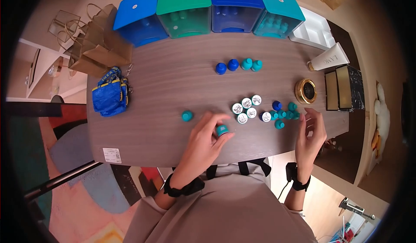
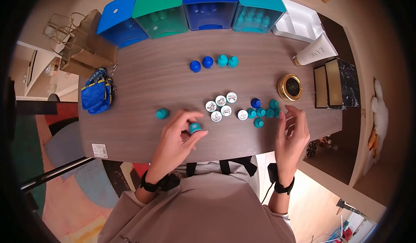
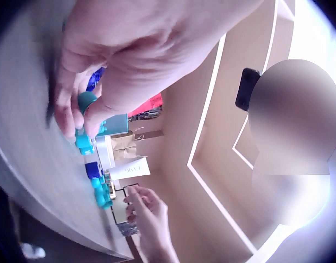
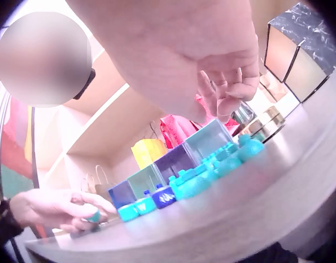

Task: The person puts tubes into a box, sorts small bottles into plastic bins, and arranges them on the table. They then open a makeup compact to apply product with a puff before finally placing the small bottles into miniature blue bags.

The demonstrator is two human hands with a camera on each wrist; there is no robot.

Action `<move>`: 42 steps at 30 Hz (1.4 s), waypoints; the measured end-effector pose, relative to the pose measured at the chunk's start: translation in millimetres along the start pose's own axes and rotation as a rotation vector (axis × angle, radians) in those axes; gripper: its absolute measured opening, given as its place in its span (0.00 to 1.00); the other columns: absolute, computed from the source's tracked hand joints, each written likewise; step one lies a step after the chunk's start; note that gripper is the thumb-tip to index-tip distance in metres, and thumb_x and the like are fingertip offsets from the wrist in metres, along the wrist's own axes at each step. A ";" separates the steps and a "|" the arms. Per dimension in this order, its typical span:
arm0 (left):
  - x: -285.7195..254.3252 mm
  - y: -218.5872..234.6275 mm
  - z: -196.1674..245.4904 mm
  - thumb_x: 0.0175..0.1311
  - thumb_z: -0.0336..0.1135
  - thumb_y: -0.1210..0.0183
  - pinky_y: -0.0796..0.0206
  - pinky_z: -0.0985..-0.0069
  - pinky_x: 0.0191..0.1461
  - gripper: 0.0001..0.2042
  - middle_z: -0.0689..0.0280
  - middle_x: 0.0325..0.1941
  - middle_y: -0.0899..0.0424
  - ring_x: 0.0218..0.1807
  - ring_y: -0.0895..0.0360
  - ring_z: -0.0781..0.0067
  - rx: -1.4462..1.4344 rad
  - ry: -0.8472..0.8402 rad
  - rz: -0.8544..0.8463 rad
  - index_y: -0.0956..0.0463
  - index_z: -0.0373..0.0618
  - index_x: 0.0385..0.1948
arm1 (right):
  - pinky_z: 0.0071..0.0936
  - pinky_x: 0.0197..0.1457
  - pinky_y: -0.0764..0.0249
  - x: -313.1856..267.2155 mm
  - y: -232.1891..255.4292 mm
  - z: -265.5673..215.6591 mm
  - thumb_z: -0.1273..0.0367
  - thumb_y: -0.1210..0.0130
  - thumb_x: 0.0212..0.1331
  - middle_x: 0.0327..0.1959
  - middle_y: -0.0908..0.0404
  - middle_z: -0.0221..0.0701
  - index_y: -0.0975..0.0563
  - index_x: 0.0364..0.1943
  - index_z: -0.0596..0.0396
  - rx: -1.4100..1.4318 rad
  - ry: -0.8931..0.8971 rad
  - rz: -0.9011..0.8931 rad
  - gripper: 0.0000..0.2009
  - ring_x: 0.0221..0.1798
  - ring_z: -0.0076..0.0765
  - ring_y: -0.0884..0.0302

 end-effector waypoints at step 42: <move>-14.8 -68.5 33.2 0.92 0.54 0.58 0.43 0.81 0.25 0.27 0.76 0.23 0.27 0.25 0.35 0.90 -0.849 0.144 -0.305 0.25 0.42 0.34 | 0.39 0.25 0.35 -18.7 -12.9 -90.4 0.67 0.40 0.69 0.24 0.28 0.38 0.29 0.29 0.58 0.202 0.485 -0.377 0.13 0.21 0.46 0.29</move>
Point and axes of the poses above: each hand's wrist, its own x-axis towards the middle knuckle, its own y-axis out of the back of the hand, z = x × y, the point moved 3 cm from there along x, towards the middle knuckle
